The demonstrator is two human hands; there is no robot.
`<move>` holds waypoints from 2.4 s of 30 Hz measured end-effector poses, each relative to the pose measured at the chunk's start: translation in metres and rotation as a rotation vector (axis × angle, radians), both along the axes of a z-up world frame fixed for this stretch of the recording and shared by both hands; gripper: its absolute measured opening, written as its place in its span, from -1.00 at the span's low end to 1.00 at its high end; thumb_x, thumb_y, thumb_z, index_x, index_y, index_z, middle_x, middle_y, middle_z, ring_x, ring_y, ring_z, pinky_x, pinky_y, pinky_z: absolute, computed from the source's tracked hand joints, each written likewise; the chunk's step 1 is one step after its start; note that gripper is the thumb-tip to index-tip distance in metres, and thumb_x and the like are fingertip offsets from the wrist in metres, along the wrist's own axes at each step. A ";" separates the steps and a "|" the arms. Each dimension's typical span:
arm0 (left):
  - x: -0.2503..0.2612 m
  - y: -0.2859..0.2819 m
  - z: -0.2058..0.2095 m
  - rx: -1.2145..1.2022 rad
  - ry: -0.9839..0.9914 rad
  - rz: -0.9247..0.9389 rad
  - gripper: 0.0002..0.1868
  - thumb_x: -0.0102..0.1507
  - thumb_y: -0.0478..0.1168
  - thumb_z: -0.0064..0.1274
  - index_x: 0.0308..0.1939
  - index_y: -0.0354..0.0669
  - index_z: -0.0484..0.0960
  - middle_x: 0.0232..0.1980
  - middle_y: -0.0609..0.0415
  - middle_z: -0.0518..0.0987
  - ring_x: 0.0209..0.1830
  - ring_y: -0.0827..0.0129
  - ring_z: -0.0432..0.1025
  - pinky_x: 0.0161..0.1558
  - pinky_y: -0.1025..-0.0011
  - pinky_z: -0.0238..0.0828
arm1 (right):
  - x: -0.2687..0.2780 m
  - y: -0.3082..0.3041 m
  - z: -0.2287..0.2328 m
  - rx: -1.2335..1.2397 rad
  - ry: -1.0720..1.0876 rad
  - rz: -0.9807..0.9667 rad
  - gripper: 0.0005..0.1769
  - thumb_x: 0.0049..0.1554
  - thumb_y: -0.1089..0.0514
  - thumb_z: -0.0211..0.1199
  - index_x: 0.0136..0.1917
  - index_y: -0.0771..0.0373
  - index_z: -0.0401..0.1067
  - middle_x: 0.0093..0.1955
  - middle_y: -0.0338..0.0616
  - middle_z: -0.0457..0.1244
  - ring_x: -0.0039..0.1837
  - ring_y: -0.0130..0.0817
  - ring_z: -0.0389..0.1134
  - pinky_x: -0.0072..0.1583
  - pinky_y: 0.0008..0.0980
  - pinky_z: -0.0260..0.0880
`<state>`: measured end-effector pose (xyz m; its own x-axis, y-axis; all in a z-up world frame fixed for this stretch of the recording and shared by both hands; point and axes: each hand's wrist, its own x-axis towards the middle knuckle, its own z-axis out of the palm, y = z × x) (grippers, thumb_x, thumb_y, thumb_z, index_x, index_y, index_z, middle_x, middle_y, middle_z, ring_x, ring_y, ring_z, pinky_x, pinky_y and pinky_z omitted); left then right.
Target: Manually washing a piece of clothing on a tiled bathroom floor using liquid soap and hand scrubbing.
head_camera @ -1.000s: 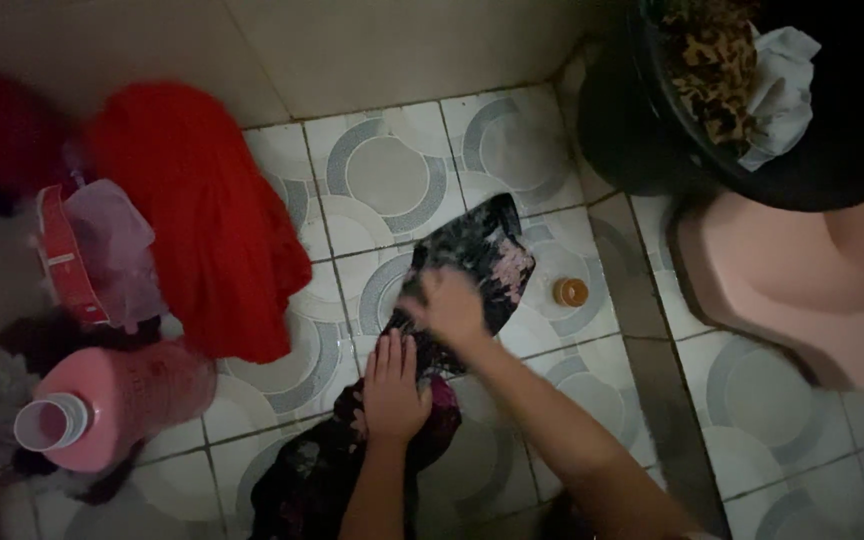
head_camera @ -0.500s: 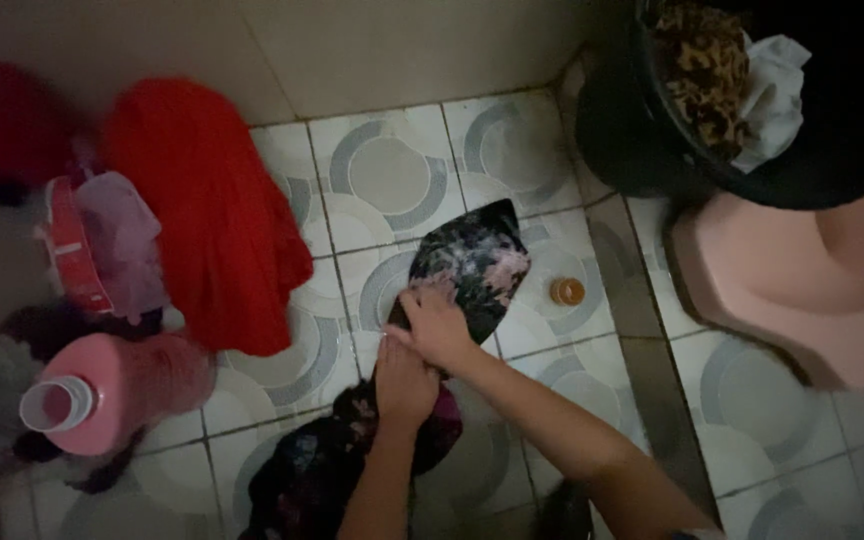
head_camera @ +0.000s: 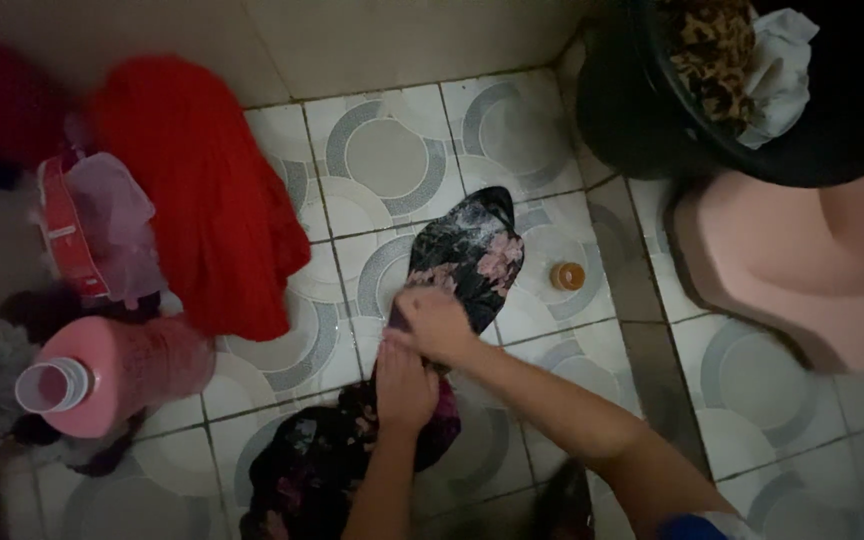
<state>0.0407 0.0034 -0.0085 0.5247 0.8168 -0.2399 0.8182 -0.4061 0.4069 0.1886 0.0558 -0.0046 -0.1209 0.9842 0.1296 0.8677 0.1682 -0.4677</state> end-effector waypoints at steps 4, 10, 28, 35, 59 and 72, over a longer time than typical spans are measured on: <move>-0.002 -0.001 -0.005 0.044 -0.035 -0.001 -0.10 0.22 -0.11 -0.02 0.51 -0.53 -0.01 0.59 -0.37 -0.02 0.63 -0.12 -0.15 0.55 0.05 -0.33 | 0.075 0.060 0.008 -0.264 -0.146 -0.334 -0.37 0.10 -0.38 0.28 0.04 0.22 0.41 0.01 0.12 0.34 0.08 0.10 0.39 0.10 0.07 0.41; 0.006 0.005 0.009 0.109 -0.073 0.004 -0.13 0.22 -0.10 -0.04 0.51 -0.49 0.02 0.60 -0.35 0.02 0.63 -0.10 -0.12 0.55 0.05 -0.30 | 0.106 0.061 0.004 -0.134 -0.221 -0.483 -0.28 0.17 -0.43 0.17 0.18 0.26 0.33 0.10 0.22 0.31 0.11 0.18 0.37 0.07 0.10 0.40; 0.004 0.005 -0.007 0.100 -0.009 0.013 -0.11 0.20 -0.08 -0.02 0.52 -0.43 0.05 0.61 -0.28 -0.01 0.63 -0.04 -0.12 0.56 0.05 -0.30 | 0.064 0.006 -0.008 -0.176 -0.129 -0.553 -0.38 0.21 -0.36 0.20 0.10 0.26 0.38 0.08 0.19 0.33 0.10 0.18 0.38 0.03 0.08 0.41; 0.003 0.004 -0.005 0.129 -0.100 0.025 -0.17 0.25 -0.05 -0.04 0.48 -0.47 0.09 0.60 -0.34 0.02 0.62 -0.11 -0.11 0.53 0.04 -0.29 | 0.051 0.009 -0.006 -0.184 -0.113 -0.277 -0.32 0.05 -0.36 0.31 0.07 0.29 0.41 0.03 0.21 0.32 0.08 0.14 0.38 0.08 0.00 0.40; -0.026 0.003 0.026 0.252 -0.052 0.200 -0.06 0.16 0.23 0.08 0.48 -0.24 0.25 0.55 -0.24 0.13 0.56 -0.14 -0.05 0.47 -0.15 -0.25 | 0.090 0.055 0.027 -0.234 -0.168 -0.535 -0.27 0.19 -0.37 0.14 0.29 0.30 0.29 0.30 0.29 0.18 0.19 0.27 0.31 0.11 0.13 0.39; -0.045 -0.002 0.001 0.173 -0.098 0.161 0.02 0.20 0.21 0.10 0.54 -0.36 0.09 0.61 -0.30 0.05 0.61 -0.06 -0.04 0.52 0.05 -0.13 | 0.050 0.046 0.000 0.065 -0.228 -0.463 -0.33 0.11 -0.37 0.26 0.11 0.27 0.35 0.02 0.13 0.26 0.03 0.13 0.36 -0.03 -0.01 0.43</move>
<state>-0.0045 0.0014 -0.0077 0.3986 0.9161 -0.0433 0.8380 -0.3446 0.4231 0.2391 0.1020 -0.0050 0.2927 0.9321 0.2134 0.9368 -0.2348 -0.2596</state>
